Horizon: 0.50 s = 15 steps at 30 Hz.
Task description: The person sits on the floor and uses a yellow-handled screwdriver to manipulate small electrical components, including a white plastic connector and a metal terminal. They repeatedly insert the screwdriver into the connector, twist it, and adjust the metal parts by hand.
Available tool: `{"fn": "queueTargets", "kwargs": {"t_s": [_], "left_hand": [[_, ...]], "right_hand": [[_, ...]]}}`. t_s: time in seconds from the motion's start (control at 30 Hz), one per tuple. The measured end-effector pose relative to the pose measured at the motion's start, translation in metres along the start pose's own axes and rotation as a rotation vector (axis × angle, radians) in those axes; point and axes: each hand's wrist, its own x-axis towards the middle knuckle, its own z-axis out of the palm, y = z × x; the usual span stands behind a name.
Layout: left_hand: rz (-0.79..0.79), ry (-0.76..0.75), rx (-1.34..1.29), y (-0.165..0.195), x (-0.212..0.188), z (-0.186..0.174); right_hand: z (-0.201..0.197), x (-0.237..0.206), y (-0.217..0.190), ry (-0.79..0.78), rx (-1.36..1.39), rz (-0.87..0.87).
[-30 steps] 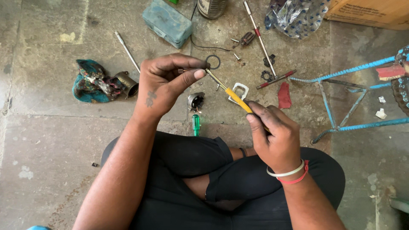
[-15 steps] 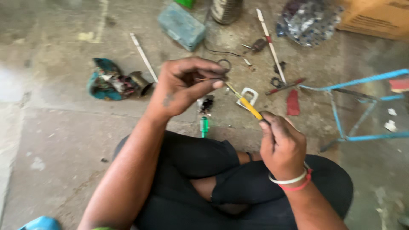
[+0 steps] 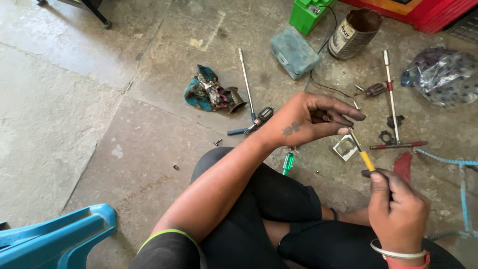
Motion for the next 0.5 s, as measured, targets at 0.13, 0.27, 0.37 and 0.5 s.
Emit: {"fn": "queueTargets", "kwargs": {"t_s": [0.13,0.27,0.37,0.5], "left_hand": [[-0.053,0.036,-0.008,-0.002,0.001,0.005],[-0.054,0.049,-0.110,-0.001,0.000,0.010],[-0.020,0.018,-0.143,0.001,-0.002,0.013],[-0.031,0.017,-0.034,0.001,-0.001,0.017]], "right_hand": [[-0.001,0.005,-0.008,0.023,0.137,0.004],[-0.006,0.004,-0.015,0.182,-0.021,-0.224],[-0.010,0.008,-0.016,0.165,-0.141,-0.252],[-0.018,0.024,-0.016,-0.087,-0.076,0.124]]}}
